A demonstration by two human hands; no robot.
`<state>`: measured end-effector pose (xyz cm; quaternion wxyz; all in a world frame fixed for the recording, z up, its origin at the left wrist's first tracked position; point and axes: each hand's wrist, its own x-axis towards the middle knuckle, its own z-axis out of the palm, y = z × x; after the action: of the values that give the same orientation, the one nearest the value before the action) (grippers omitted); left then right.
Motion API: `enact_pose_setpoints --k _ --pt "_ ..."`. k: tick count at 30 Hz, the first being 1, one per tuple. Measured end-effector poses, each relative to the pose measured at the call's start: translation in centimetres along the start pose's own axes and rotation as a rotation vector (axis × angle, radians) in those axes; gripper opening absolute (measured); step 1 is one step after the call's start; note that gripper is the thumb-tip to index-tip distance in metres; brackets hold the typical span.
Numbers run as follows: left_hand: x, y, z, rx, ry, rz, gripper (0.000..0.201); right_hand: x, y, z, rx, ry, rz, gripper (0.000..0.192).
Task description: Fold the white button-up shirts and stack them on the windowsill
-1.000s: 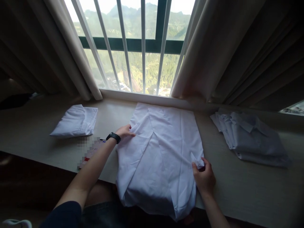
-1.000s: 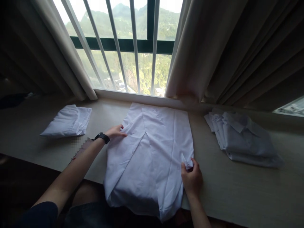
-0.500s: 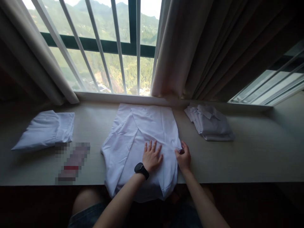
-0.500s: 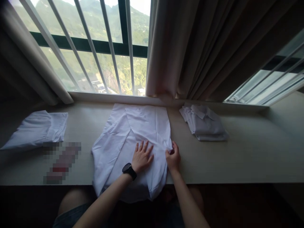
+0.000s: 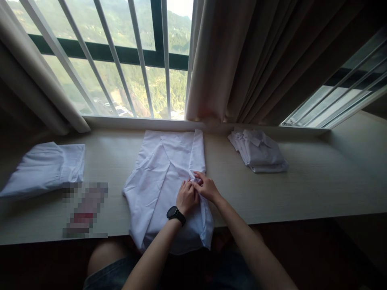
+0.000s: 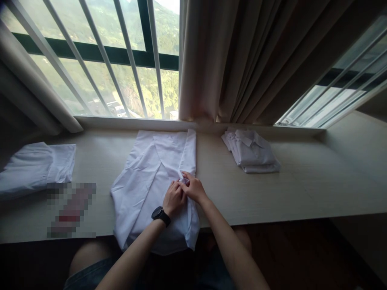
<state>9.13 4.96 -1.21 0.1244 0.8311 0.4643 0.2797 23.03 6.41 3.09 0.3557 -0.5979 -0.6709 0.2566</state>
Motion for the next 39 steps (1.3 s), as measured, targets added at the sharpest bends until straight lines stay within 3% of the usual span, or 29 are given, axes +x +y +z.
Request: enact_pose_setpoints --k 4,6,9,13,17,20,24,27,29,32,36,39 --pt "0.1 -0.1 -0.5 -0.166 0.158 -0.152 0.036 0.6 1.1 -0.2 0.002 0.152 0.072 0.036" --pt "0.2 -0.1 -1.0 -0.219 0.164 -0.151 0.039 0.3 1.5 0.0 -0.01 0.093 0.036 0.035" --pt "0.5 0.1 -1.6 -0.213 0.112 -0.096 0.035 -1.2 1.7 -0.1 0.145 0.025 0.033 0.035" --pt "0.7 0.0 -1.7 -0.189 0.118 -0.132 0.027 -6.0 1.0 -0.9 0.167 0.223 0.211 0.035" --pt "0.6 -0.5 -1.2 -0.212 0.156 -0.197 0.026 -12.1 -0.4 -0.4 -0.047 0.12 0.334 0.04" --pt "0.5 -0.7 -0.9 -0.264 0.183 -0.248 0.025 -14.7 -1.5 0.8 -0.261 0.081 0.358 0.036" --pt "0.5 -0.4 -1.2 -0.295 0.18 -0.23 0.055 -15.0 -3.2 1.7 -0.416 0.135 0.238 0.02" --pt "0.6 -0.2 -1.4 -0.248 0.099 -0.163 0.038 -15.4 -4.3 2.2 -0.44 0.134 0.043 0.029" --pt "0.6 -0.2 -1.4 -0.252 0.064 -0.17 0.025 -16.3 -4.5 2.7 -0.406 0.113 -0.011 0.035" --pt "0.7 -0.5 -1.2 -0.268 0.06 -0.217 0.02 -18.2 -4.1 3.4 -0.369 0.147 0.058 0.041" --pt "0.8 -0.6 -1.1 -0.261 0.058 -0.259 0.019 -20.4 -2.9 3.5 -0.346 0.144 0.205 0.015" --pt "0.8 -0.5 -1.1 -0.257 0.047 -0.278 0.02 -21.3 -2.5 3.5 -0.245 0.137 0.207 0.012"
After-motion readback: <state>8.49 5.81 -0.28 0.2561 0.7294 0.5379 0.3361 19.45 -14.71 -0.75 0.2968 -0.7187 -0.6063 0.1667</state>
